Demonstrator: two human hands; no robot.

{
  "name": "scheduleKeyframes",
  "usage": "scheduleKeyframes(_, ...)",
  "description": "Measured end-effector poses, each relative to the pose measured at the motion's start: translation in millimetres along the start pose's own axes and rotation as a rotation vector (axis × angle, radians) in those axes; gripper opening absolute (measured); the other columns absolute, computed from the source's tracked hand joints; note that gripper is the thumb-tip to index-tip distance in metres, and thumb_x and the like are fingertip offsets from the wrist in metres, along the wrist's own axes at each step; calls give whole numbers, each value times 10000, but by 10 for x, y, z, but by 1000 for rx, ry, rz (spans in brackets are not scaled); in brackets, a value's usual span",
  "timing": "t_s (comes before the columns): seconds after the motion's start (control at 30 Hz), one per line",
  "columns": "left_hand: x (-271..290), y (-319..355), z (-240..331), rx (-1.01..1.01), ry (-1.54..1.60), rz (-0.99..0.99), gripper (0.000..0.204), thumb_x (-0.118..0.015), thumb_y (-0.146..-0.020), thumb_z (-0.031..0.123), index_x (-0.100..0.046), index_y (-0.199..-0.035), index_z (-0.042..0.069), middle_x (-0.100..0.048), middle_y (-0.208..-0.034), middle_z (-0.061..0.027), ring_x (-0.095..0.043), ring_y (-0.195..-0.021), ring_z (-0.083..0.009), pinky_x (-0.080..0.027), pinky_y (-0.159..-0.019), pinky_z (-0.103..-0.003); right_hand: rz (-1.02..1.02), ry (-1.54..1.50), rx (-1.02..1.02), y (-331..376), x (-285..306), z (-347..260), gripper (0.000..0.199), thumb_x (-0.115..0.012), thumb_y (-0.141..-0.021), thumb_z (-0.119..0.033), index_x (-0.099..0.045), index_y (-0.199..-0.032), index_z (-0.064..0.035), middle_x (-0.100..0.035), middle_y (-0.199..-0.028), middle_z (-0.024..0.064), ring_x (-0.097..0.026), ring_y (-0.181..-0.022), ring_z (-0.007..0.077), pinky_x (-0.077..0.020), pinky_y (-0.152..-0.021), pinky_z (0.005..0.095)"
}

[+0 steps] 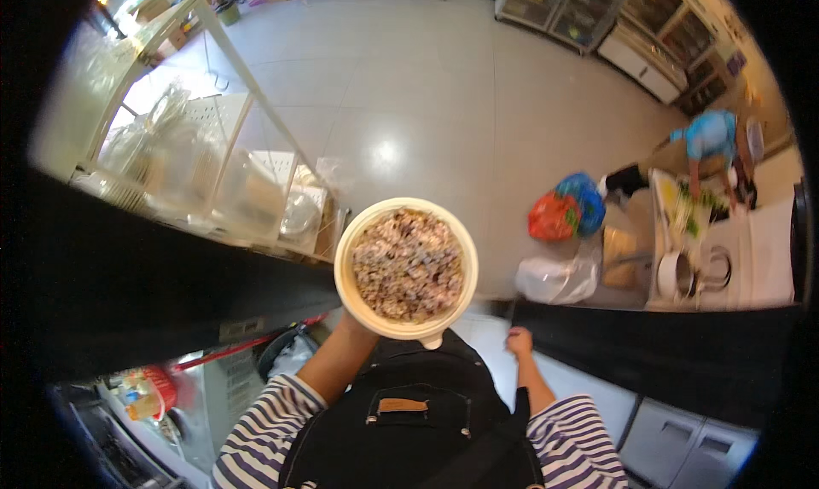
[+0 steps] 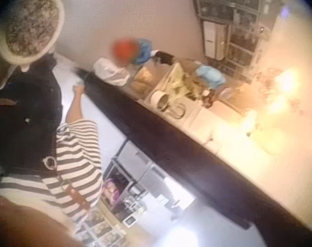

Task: The person assembles multiple takeout bowls in a commercial kitchen. They add lettuce, grains, and toppings to containers, place fried eggs on top, and add sauces. The bowls are then covered with lids and arranged on a counter.

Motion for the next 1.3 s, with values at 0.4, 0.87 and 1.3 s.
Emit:
scheduleKeyframes(0.4,-573,-83,-1270,-415,49,70,567,-340,-938,446,-434,-1362,82,-456,-1381,-148,-466,-1247,-341,-361,-1047,-555,-384,545,447,-1974,663,270,314,-632,-769,-229,-691,-1058,-120,-700,-811,109,-670,-763,272,-525,-711,380)
scheduleKeyframes(0.87,-1001,6,-1743,-1228,-181,137,573,-379,-942,488,-427,-1362,101,-454,-1371,-150,-472,-1241,-327,-416,-1020,-535,-1574,-203,803,654,1600,-4830,431,-437,-997,-332,-477,-1309,-37,-600,-1148,117,-617,-915,189,-531,-750,333)
scheduleKeyframes(1.3,-1188,-188,-2023,-1607,114,312,382,-400,-983,279,-548,-1200,2,-589,-1204,-148,-581,-1108,-267,-481,-960,-456,-1676,79,1081,1499,2445,-4829,341,-430,-998,-201,-477,-1281,-18,-607,-1109,96,-629,-948,179,-575,-723,335)
Point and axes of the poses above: each hand's wrist, its own y-axis away from the middle knuckle, its own x-axis out of the back of the hand, z = x × y, the point moved 4 cm from there along -y, towards the middle knuckle
